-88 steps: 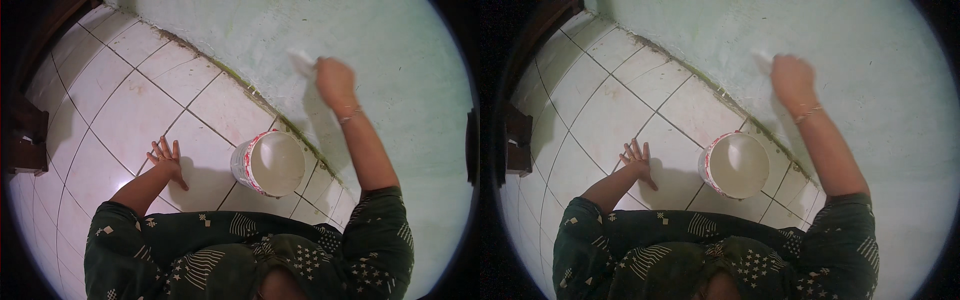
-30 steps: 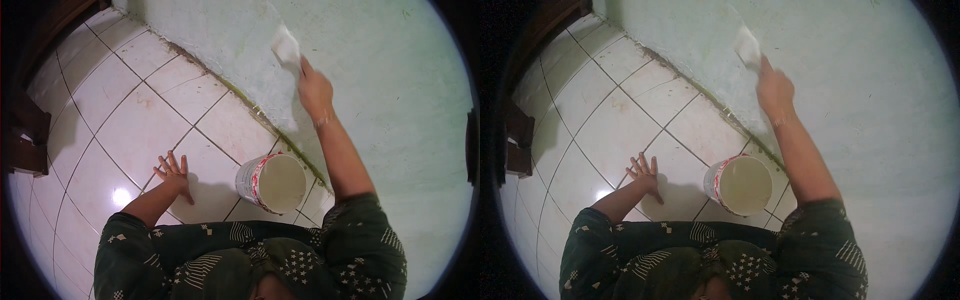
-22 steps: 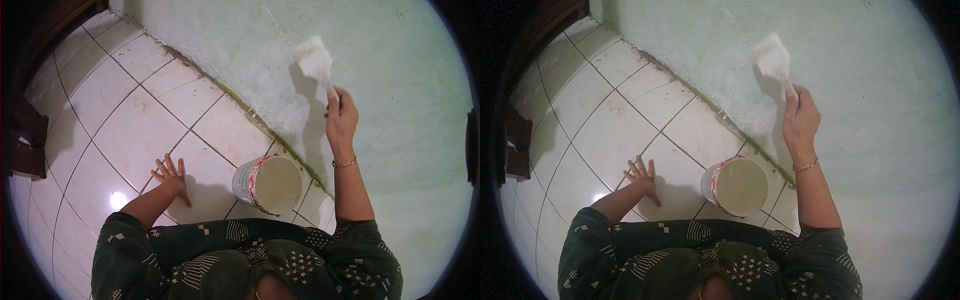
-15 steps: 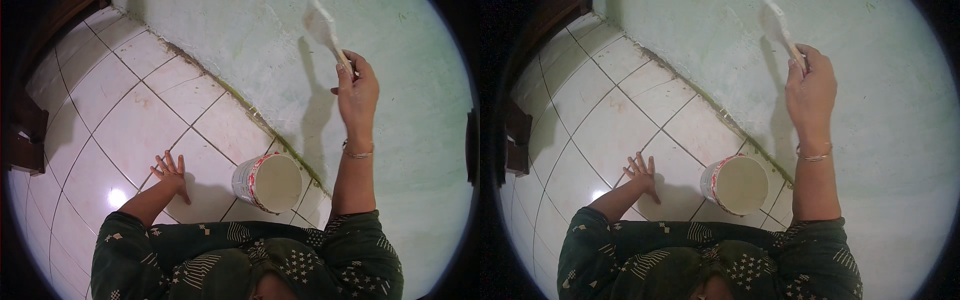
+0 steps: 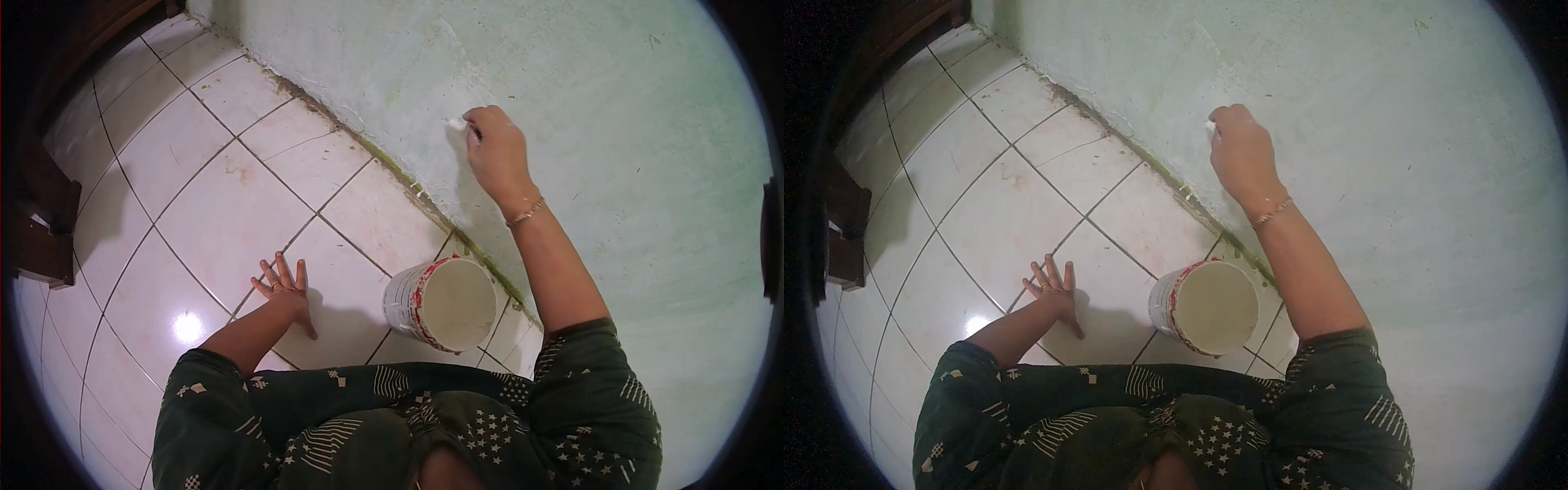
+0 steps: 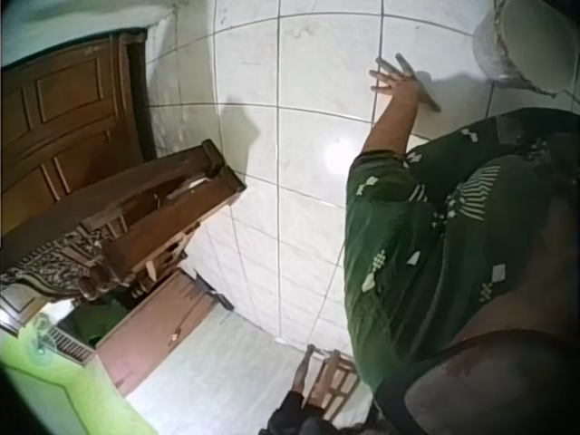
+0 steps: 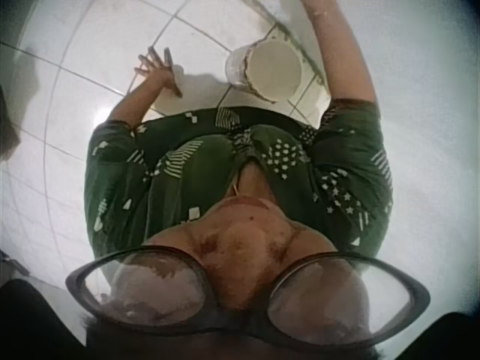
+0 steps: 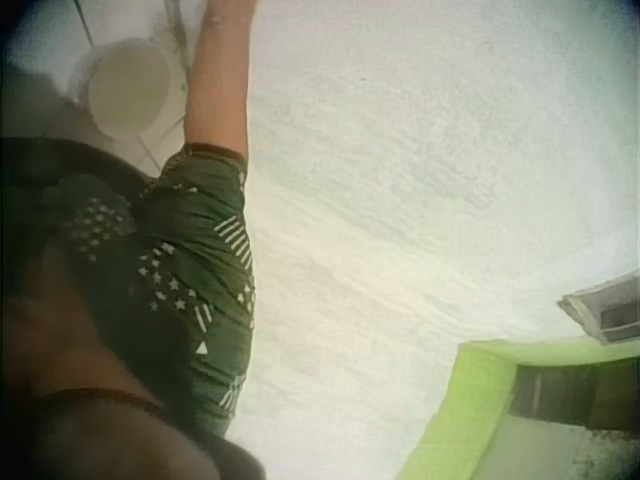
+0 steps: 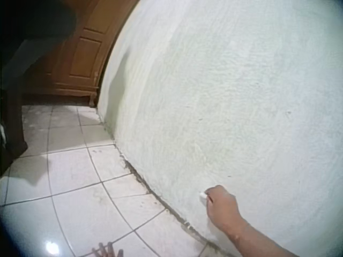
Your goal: The person paints a wall using a paintbrush, periodically dipping the brush into a paint bucket.
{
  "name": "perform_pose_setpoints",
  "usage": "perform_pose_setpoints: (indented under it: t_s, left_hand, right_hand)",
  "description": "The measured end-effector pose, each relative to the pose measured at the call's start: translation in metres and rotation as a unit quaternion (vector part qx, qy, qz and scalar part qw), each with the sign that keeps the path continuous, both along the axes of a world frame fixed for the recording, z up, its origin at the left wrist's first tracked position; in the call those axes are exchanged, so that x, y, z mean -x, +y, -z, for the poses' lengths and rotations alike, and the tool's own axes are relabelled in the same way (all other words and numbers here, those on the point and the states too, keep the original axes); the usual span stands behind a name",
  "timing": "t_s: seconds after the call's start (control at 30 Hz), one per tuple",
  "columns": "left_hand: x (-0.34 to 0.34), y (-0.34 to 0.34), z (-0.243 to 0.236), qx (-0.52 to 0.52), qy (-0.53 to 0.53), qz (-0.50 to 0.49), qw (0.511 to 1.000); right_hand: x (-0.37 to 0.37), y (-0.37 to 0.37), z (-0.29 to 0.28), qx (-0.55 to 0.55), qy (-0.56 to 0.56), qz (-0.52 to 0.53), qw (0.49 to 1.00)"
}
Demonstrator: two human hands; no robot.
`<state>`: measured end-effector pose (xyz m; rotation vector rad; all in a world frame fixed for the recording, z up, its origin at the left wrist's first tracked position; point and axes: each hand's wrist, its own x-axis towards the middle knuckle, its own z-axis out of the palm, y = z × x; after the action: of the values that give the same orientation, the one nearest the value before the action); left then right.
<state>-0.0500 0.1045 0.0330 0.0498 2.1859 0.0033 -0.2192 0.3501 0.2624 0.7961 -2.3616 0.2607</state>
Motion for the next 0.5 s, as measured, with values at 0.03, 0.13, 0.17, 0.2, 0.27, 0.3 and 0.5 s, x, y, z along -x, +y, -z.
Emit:
perform_pose_setpoints:
  t_s: [0.03, 0.13, 0.17, 0.2, 0.27, 0.3, 0.5]
  left_hand:
    - [0.000, 0.000, 0.000, 0.000, 0.000, -0.002, 1.000]
    - [-0.001, 0.000, 0.000, 0.001, 0.009, 0.007, 1.000]
    - [-0.001, 0.000, 0.000, 0.004, 0.007, 0.005, 1.000]
    - [0.000, 0.000, 0.001, 0.007, 0.006, 0.004, 1.000]
    - [-0.001, 0.000, 0.001, 0.005, 0.007, 0.005, 1.000]
    - [-0.001, 0.000, 0.001, 0.003, 0.006, 0.009, 1.000]
    - [-0.002, 0.000, 0.003, 0.003, 0.002, 0.001, 1.000]
  right_hand:
    - [0.001, -0.006, 0.002, -0.050, -0.001, 0.028, 0.998]
    - [0.006, -0.018, 0.008, -0.127, 0.017, 0.041, 0.991]
    - [0.007, -0.020, 0.010, -0.154, 0.034, 0.029, 0.987]
    - [0.009, -0.019, 0.012, -0.154, 0.034, 0.029, 0.987]
    - [0.015, -0.019, 0.015, -0.165, 0.066, 0.015, 0.984]
    - [0.017, -0.018, 0.015, -0.164, 0.067, 0.016, 0.984]
    - [0.035, -0.008, 0.006, 0.042, -0.018, 0.074, 0.996]
